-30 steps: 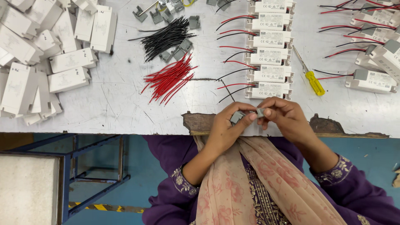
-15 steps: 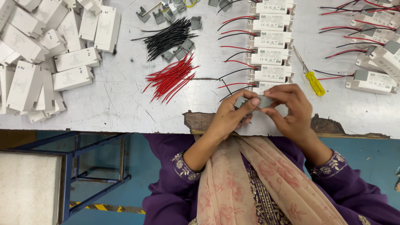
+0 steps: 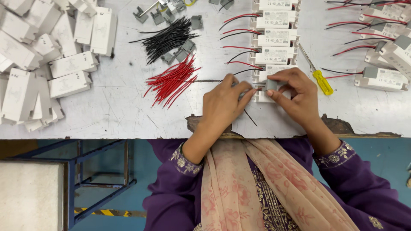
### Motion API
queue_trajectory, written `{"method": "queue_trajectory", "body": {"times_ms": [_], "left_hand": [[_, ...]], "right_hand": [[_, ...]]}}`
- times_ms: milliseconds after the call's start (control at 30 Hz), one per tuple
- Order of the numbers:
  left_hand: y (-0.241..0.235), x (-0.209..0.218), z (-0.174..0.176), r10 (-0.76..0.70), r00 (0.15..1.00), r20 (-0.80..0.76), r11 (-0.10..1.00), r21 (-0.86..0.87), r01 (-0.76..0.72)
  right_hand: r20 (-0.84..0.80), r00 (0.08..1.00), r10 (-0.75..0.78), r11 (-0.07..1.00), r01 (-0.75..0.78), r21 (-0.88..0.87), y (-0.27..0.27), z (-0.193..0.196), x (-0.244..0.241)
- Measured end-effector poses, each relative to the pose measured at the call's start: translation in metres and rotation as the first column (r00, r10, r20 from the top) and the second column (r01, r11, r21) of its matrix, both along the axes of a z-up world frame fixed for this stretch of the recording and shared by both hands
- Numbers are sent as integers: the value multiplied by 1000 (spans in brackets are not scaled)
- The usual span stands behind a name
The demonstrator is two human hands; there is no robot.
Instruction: The person is assembling electronic components by hand, inserting rectangular circuit units into white plastic housings, aligning red and black wires, and snapping the top covers into place before stacking the finished units on the table.
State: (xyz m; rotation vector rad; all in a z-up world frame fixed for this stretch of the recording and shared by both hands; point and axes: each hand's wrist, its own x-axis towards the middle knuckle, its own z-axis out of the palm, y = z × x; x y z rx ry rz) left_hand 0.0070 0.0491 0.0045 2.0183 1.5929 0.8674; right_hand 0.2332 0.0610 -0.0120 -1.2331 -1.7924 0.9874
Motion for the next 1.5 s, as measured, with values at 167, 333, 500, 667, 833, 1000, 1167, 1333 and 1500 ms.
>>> {"method": "queue_trajectory", "body": {"times_ms": [167, 333, 500, 667, 833, 1000, 1167, 1333, 1500], "left_hand": [[-25, -3, -10, -34, 999, -5, 999, 34, 34], [-32, -3, -14, -81, 996, -34, 994, 66, 83], [-30, -4, -15, -98, 995, -32, 995, 21, 99], [-31, -5, -17, -93, 996, -9, 996, 16, 93], [-30, -5, -19, -86, 996, -9, 995, 54, 86], [-27, -6, -20, -98, 995, 0, 993, 62, 98], [-28, -6, -23, -83, 997, 6, 993, 90, 82], [-26, -6, -23, -95, 995, 15, 992, 79, 94], [-24, -9, -25, -112, 993, 38, 992, 58, 110]], "right_hand": [[128, 990, 56, 998, -54, -20, -20, 15, -2], [252, 967, 40, 999, -36, -20, -28, 23, -7], [342, 936, 86, 996, -86, -14, -23, 29, -12], [352, 929, 114, 991, -79, -111, -16, 33, -9], [429, 887, 174, 980, -198, 13, -14, 35, -9], [476, 851, 221, 969, -245, -11, -6, 38, -8], [475, 852, 221, 970, -242, -18, -7, 41, -12], [589, 771, 244, 960, -276, -36, -2, 43, -17], [632, 710, 311, 948, -281, -150, 9, 48, -23]]}}
